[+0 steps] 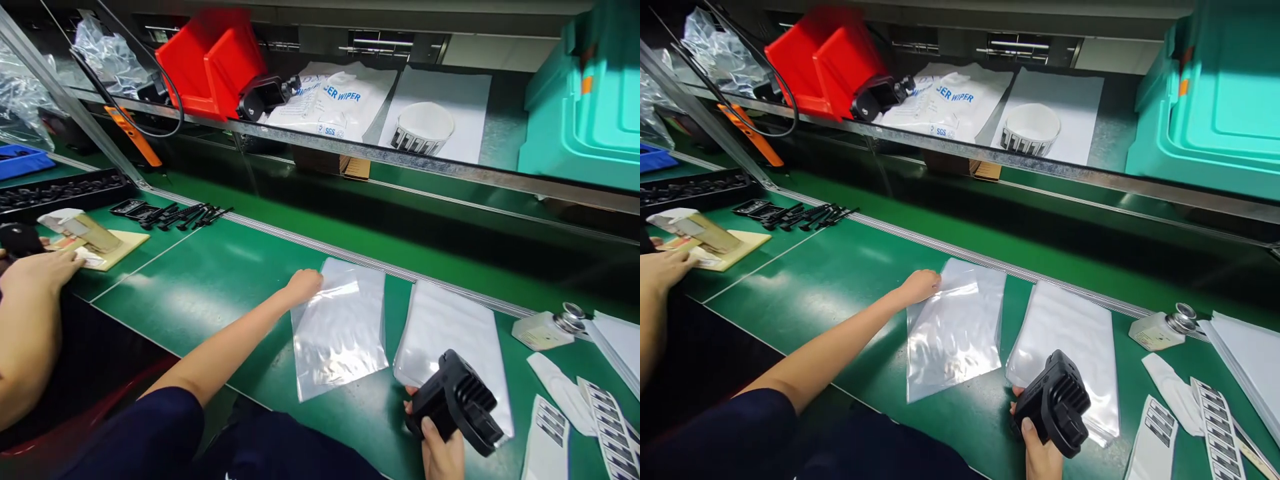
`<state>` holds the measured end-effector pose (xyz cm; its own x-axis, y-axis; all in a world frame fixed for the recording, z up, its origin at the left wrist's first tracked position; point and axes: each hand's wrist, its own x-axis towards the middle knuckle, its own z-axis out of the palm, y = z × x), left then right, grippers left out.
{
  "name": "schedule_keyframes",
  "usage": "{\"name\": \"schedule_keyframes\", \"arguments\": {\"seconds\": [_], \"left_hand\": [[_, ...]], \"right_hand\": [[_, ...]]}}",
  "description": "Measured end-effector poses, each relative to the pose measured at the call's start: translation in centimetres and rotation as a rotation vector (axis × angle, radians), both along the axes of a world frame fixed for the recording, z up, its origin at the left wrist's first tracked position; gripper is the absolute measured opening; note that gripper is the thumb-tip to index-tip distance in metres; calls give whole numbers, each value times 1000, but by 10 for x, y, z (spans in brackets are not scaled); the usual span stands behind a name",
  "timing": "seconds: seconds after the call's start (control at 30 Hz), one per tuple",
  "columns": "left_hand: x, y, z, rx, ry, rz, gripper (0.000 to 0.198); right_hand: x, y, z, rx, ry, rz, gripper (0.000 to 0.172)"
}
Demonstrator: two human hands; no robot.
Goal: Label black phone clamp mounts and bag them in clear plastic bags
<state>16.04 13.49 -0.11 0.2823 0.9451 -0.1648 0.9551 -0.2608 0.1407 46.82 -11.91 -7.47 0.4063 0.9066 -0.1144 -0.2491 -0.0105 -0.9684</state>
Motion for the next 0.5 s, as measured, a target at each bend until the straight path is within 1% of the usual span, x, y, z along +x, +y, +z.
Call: {"name": "schedule_keyframes", "arguments": {"seconds": [0.1,0.17,0.2,0.27,0.33,0.43,0.5], "left_hand": [[21,22,9,83,-25,-53,28],[37,32,9,125,-51,-72,33],[45,33,7,145,-66,-75,37],[55,24,-2,184,-96,-82,52],[58,6,-15,173,-125,-141,62],[55,-24,-31,65,-141,-290,60],[55,-37,-34,20,-135,-325,59]], "right_hand": [[-1,1,3,6,10,-1,48],[-2,3,7,22,4,-4,46],[-2,3,8,28,-3,-4,44],[-3,4,10,32,-18,3,43],[-4,4,12,30,-18,3,43],[-5,3,12,31,7,3,44],[-4,3,11,31,19,13,44]]}}
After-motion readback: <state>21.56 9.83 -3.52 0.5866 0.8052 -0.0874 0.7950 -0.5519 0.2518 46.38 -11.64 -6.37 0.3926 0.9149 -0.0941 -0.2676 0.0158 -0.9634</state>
